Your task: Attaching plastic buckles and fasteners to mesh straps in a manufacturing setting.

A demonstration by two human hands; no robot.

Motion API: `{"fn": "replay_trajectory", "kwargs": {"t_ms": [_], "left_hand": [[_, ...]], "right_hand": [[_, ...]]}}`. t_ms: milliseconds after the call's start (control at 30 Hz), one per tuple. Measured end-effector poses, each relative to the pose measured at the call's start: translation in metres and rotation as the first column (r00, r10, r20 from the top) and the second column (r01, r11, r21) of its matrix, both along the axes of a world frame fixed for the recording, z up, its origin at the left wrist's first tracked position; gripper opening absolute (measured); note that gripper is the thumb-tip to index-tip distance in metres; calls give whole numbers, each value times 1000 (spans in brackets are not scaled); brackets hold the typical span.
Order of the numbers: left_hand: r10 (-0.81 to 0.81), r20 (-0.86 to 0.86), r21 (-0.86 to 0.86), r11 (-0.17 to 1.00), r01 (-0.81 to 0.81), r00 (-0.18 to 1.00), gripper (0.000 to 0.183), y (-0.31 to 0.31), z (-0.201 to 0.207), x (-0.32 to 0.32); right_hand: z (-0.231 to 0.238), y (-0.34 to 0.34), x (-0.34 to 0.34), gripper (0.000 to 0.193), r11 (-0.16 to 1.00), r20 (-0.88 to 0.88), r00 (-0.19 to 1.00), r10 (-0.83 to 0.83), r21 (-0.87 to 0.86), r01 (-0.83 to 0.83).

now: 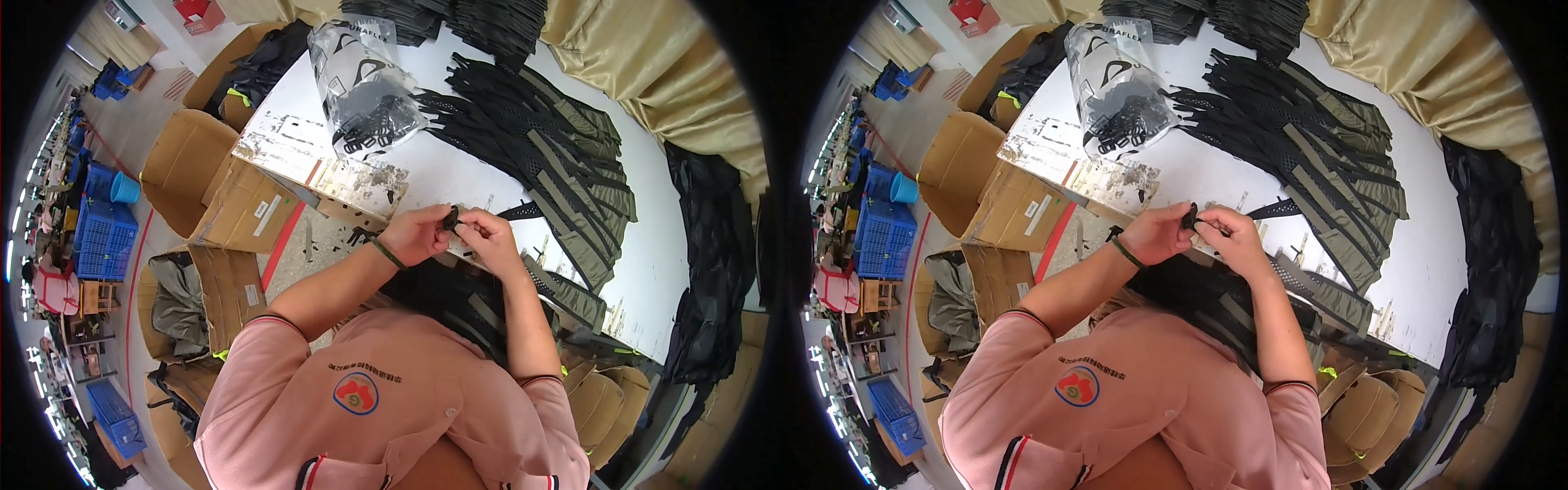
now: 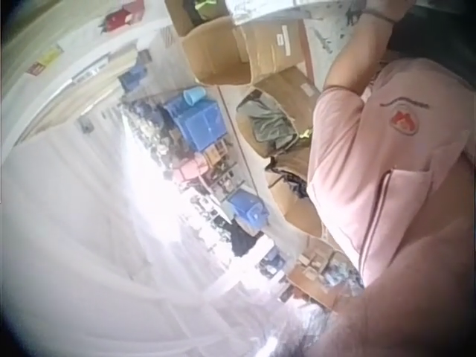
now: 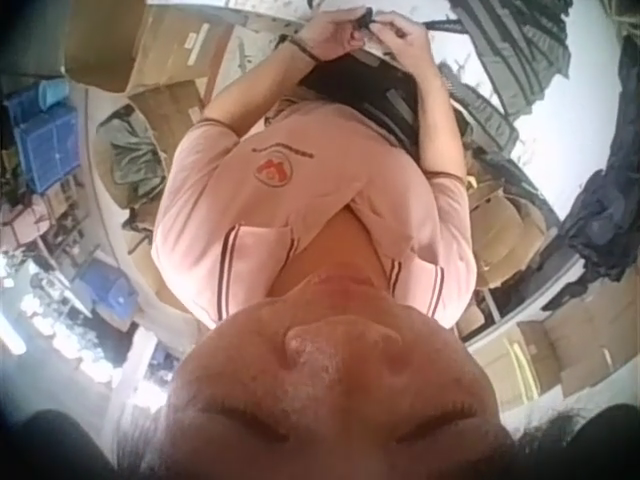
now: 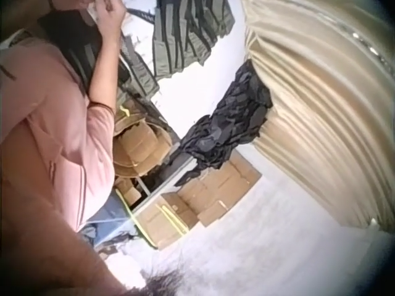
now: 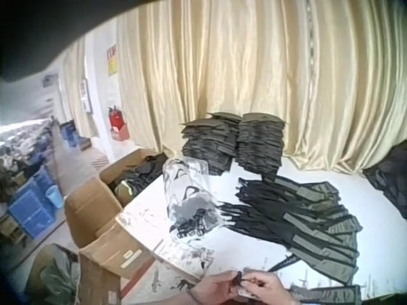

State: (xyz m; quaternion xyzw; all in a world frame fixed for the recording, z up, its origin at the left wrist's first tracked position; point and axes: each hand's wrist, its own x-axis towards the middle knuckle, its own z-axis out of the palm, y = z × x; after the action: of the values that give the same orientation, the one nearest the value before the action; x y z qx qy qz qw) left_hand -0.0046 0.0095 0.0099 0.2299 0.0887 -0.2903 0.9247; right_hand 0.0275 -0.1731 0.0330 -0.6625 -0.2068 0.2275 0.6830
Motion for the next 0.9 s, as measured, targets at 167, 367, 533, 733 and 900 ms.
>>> {"fn": "replay_trajectory", "kwargs": {"t_ms": [167, 367, 533, 733, 900], "left_hand": [[-12, -40, -26, 1000, 11, 999, 15, -1, -6, 0], [-60, -90, -15, 998, 59, 994, 14, -1, -7, 1], [-98, -123, -71, 993, 89, 988, 14, -1, -12, 0], [-93, -160, -113, 991, 75, 983, 14, -3, -7, -3], [-120, -132, -134, 986, 103, 984, 16, -4, -10, -7]], "right_hand": [[1, -5, 0, 8, 991, 252, 966, 52, -130, -19], [6, -5, 0, 9, 991, 374, 927, 33, -133, 19], [11, 0, -3, 9, 980, 454, 888, -71, -134, 147], [10, 6, -7, 9, 969, 464, 879, -109, -146, 198], [16, -4, -6, 9, 985, 411, 912, -18, -151, 87]]}}
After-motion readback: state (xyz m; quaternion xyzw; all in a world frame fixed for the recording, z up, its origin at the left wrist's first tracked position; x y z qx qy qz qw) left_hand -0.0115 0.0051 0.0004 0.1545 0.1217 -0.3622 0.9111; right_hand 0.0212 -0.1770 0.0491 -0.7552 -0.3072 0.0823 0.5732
